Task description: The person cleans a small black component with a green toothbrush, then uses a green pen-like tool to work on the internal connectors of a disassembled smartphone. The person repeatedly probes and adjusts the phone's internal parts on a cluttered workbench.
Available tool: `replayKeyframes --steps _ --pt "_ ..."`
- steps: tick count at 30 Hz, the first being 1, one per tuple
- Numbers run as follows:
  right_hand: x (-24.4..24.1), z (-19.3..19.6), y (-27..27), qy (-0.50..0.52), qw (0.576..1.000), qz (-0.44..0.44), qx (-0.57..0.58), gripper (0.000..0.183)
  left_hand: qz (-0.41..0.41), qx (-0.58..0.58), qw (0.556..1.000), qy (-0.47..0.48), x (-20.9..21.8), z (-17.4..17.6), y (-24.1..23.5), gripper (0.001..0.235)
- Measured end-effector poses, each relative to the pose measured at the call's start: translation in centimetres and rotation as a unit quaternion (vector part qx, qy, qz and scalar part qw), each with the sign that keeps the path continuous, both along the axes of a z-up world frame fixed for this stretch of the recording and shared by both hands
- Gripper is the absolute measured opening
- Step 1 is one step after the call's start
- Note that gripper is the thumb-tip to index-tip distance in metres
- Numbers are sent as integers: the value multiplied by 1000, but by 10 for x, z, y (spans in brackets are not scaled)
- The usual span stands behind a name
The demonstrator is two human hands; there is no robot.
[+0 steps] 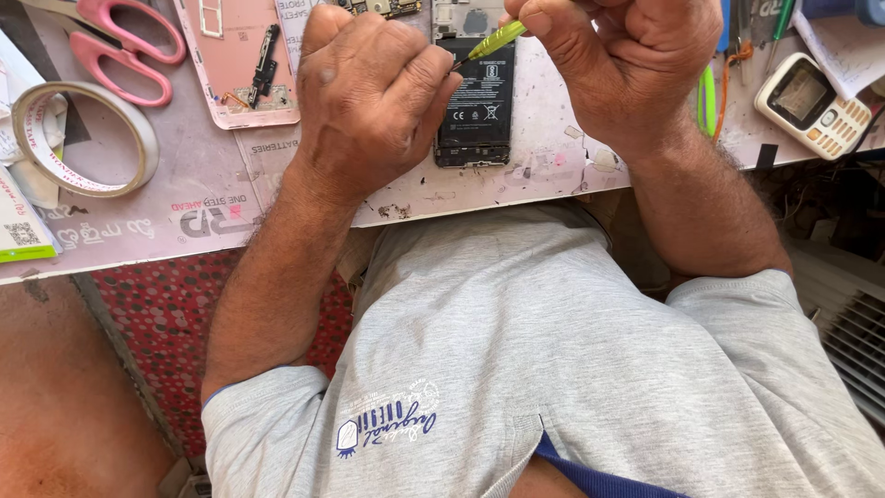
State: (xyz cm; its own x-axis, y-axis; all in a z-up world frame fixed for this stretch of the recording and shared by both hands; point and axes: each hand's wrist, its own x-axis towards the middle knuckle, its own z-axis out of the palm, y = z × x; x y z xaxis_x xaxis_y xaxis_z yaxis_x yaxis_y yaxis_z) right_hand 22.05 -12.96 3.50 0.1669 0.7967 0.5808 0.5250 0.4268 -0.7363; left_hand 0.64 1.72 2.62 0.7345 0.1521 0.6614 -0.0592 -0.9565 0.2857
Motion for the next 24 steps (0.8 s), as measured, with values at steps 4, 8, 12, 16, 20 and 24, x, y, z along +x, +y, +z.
replayKeyframes --steps 4,8,12,16,20,24 --pt "-1 1 0 22 999 23 -16 13 1 0 1000 -5 0 1 -1 6" --pt "-1 3 0 6 997 63 -38 17 -2 -4 1000 -21 0 4 0 8" --pt "0 -4 3 27 999 21 3 24 -1 -28 999 -36 1 7 0 8" --pt "2 -10 3 41 998 38 32 38 10 -35 999 -40 -2 10 -1 12" --pt "1 -15 1 23 998 39 32 41 1 -30 998 -50 0 9 0 14" --pt "-2 -17 4 20 999 25 43 40 -2 -34 998 -53 -1 8 0 12"
